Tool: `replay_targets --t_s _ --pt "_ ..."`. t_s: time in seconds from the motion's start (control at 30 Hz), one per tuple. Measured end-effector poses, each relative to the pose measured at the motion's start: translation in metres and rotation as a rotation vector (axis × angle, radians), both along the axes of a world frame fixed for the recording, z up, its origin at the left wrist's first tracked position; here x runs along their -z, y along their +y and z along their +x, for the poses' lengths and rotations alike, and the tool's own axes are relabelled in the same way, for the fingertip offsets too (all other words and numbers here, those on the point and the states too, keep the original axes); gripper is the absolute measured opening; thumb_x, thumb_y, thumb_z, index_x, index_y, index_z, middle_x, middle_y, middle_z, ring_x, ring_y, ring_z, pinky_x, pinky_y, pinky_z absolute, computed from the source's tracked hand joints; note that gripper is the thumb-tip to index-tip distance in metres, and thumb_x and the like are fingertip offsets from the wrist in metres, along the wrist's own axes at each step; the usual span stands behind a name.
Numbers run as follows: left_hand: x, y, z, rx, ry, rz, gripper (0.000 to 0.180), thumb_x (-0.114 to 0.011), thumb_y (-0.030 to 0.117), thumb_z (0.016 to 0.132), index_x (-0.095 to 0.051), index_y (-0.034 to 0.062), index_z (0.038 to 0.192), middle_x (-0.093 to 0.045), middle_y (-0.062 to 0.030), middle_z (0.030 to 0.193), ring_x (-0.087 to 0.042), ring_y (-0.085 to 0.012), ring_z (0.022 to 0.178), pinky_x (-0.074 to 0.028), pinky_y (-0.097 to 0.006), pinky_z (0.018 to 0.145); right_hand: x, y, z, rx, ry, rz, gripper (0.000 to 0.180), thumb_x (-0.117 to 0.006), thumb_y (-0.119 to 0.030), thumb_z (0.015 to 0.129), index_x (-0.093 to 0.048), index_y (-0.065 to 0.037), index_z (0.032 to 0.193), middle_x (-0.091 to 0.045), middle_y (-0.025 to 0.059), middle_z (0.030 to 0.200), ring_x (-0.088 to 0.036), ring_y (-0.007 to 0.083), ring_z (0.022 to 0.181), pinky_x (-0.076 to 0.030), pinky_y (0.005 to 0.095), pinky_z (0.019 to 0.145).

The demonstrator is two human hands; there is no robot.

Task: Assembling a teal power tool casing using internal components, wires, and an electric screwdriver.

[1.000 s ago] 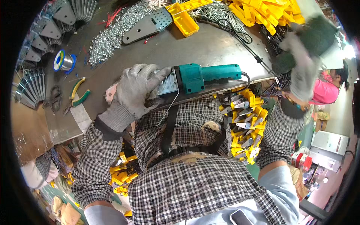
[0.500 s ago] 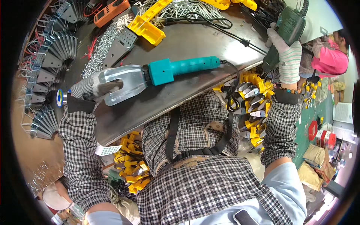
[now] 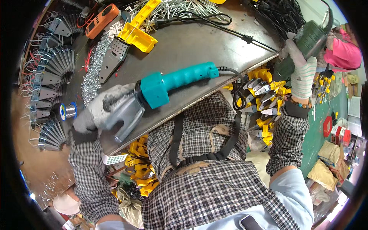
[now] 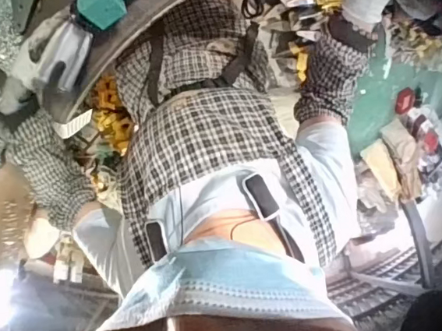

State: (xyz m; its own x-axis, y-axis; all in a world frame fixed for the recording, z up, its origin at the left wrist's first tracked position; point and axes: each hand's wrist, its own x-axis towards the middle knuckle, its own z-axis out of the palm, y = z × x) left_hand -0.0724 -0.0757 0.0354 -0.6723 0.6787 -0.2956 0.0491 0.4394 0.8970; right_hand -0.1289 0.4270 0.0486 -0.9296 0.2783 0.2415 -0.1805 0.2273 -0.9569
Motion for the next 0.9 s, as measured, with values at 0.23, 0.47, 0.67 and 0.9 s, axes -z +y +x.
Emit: replay_targets --t_s 0.23,0.47,0.67,0.9 --pt "-0.018 0.022 0.014 -0.111 0.051 -0.138 0.069 -0.072 0.02 0.079 -0.047 0.0009 0.14 -0.054 -0.0134 0.126 -0.055 -0.0249 0.116 -0.042 -0.035 0.103 0.001 0.002 0.01 -0.026 0.036 -0.106 0.029 -0.076 -0.012 0.081 -0.067 0.0 0.106 -0.062 0.0038 0.075 -0.058 0.0141 0.066 -0.045 0.0274 0.064" --pt "-0.026 0.029 0.013 -0.09 -0.001 -0.24 0.072 -0.073 0.016 0.077 -0.045 0.0018 0.142 -0.055 -0.0123 0.122 -0.054 -0.0245 0.116 -0.041 -0.034 0.103 0.005 0.001 0.006 -0.036 0.018 -0.094 0.027 -0.076 -0.011 0.081 -0.068 0.0 0.105 -0.062 0.0031 0.074 -0.058 0.0136 0.066 -0.045 0.0275 0.064" --pt "-0.025 0.07 0.046 -0.172 0.633 -0.552 0.062 -0.076 0.02 0.068 -0.055 0.0048 0.125 -0.057 -0.0136 0.11 -0.056 -0.0346 0.101 -0.045 -0.042 0.087 -0.002 -0.004 0.013 0.015 -0.072 -0.09 0.037 -0.071 -0.01 0.085 -0.06 0.005 0.117 -0.057 0.0036 0.078 -0.053 0.013 0.07 -0.045 0.0291 0.068" --pt "-0.01 0.055 0.142 -0.221 1.108 -0.856 0.064 -0.073 0.036 0.067 -0.056 0.0051 0.12 -0.056 -0.0131 0.102 -0.055 -0.0339 0.095 -0.042 -0.05 0.089 -0.009 -0.007 0.024 0.065 -0.017 -0.088 0.04 -0.07 -0.009 0.085 -0.057 0.007 0.119 -0.057 0.0037 0.08 -0.052 0.0143 0.071 -0.045 0.0299 0.071"
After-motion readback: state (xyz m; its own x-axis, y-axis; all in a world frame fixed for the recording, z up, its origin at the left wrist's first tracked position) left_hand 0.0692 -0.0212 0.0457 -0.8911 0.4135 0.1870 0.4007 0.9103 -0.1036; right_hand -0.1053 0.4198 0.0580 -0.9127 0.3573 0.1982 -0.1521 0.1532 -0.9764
